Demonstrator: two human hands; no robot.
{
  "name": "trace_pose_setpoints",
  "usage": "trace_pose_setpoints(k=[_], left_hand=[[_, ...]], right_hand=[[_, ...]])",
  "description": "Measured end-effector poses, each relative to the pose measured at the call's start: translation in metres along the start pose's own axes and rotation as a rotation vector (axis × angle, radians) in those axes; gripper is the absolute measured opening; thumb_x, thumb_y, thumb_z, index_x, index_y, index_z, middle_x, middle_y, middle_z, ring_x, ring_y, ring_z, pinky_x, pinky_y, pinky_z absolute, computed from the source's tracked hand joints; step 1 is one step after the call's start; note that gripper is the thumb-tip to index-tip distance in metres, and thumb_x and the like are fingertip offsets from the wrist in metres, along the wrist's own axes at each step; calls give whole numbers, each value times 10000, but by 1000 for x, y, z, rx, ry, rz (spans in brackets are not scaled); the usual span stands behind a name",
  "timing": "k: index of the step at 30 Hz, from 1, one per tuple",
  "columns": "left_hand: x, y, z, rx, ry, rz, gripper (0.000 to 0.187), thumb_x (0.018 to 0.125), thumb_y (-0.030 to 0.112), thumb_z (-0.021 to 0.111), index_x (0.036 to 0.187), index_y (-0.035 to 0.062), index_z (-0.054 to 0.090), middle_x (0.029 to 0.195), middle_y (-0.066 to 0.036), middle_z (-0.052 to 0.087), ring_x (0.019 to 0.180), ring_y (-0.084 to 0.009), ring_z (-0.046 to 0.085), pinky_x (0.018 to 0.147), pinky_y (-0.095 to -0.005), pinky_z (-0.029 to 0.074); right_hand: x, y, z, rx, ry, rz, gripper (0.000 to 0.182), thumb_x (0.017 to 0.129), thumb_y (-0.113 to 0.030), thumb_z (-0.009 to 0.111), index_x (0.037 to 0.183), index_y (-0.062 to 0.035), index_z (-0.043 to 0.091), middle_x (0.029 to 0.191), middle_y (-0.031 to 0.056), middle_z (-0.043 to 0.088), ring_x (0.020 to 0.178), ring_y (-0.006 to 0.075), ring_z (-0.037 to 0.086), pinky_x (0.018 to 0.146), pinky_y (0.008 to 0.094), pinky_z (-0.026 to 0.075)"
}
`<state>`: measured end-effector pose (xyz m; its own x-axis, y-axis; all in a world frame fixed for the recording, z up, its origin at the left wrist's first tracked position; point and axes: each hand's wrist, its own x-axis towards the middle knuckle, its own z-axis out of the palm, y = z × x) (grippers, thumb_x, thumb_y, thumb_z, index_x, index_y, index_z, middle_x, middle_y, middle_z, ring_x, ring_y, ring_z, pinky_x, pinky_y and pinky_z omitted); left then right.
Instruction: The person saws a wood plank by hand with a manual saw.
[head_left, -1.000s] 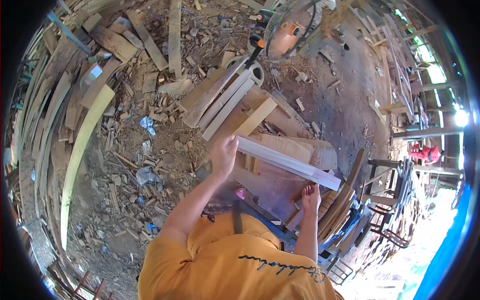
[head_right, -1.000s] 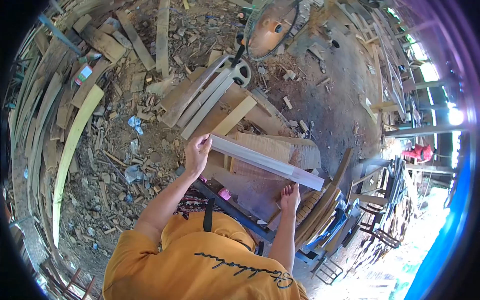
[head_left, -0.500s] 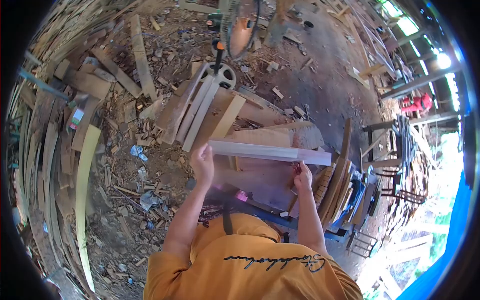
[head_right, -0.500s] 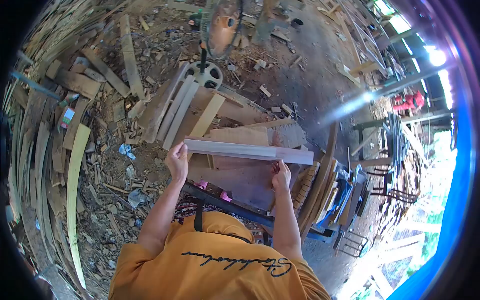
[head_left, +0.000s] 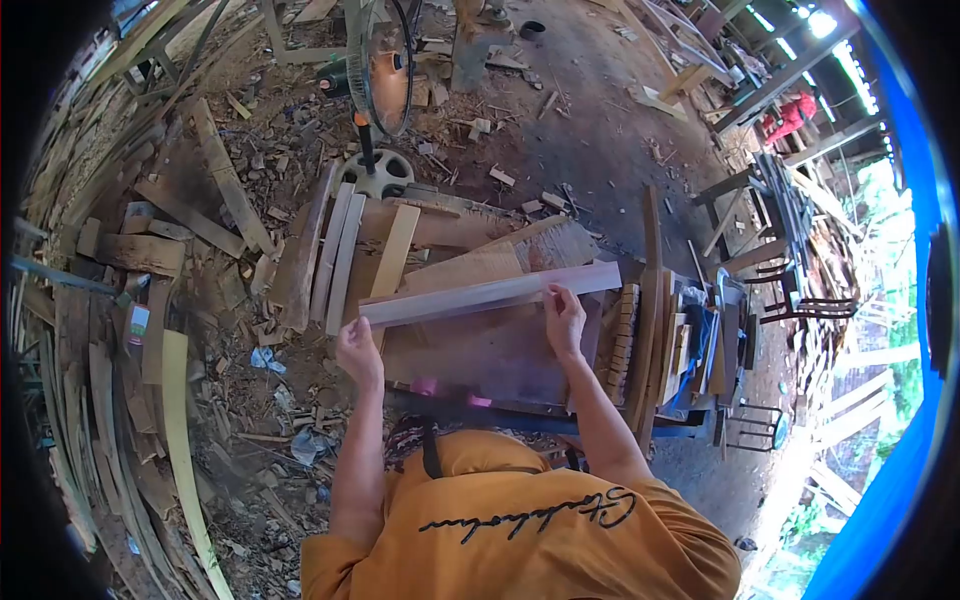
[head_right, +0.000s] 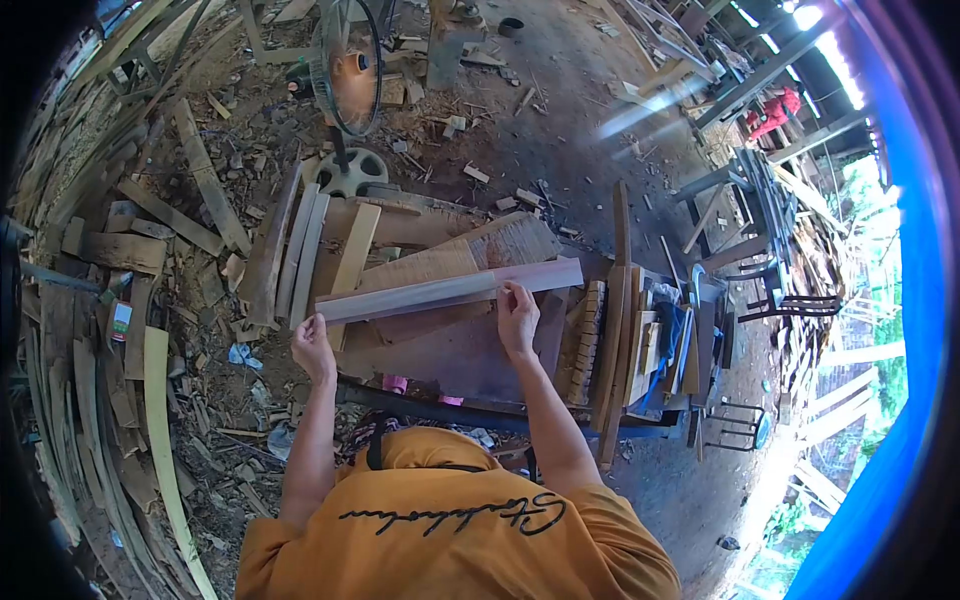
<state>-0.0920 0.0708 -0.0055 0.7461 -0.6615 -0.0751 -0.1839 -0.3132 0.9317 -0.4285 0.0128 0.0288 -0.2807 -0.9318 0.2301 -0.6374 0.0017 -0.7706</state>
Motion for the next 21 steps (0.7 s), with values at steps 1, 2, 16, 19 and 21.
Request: trace_pose_setpoints(k=[1,2,16,19,21], left_hand=[[-1,3,-2,45,20,6,283,916,236,679,977,-40,690,879,-128,716,829,-208,691,754,-324,532],[-2,7,0,80,32,16,288,912,242,683,977,-39,691,889,-131,718,834,-212,692,761,-326,532],[10,-18,7,97,42,25,325,922,271,664,982,-47,695,937,-179,721,879,-275,700,777,-377,553],[12,-19,9,112,64,35,304,912,248,674,961,-51,702,915,-184,721,870,-284,702,774,-379,555],[11,-15,8,153,78,42,301,910,243,675,953,-53,704,907,-184,722,866,-285,703,769,-379,556]], right_hand=[[-1,6,8,8,-2,-2,137,905,-142,647,951,-17,679,764,114,637,677,208,600,656,333,484],[-1,16,16,4,11,-74,131,901,-142,651,944,-23,684,773,131,640,700,230,603,671,345,486],[8,29,23,-17,32,-194,149,842,-146,680,933,-34,718,855,155,643,849,351,620,788,428,495],[10,28,22,-45,5,-186,151,834,-150,682,931,-41,723,862,164,644,853,354,624,791,428,502],[9,25,20,-20,20,-179,152,834,-155,678,931,-46,724,863,165,644,855,356,625,791,430,503]])
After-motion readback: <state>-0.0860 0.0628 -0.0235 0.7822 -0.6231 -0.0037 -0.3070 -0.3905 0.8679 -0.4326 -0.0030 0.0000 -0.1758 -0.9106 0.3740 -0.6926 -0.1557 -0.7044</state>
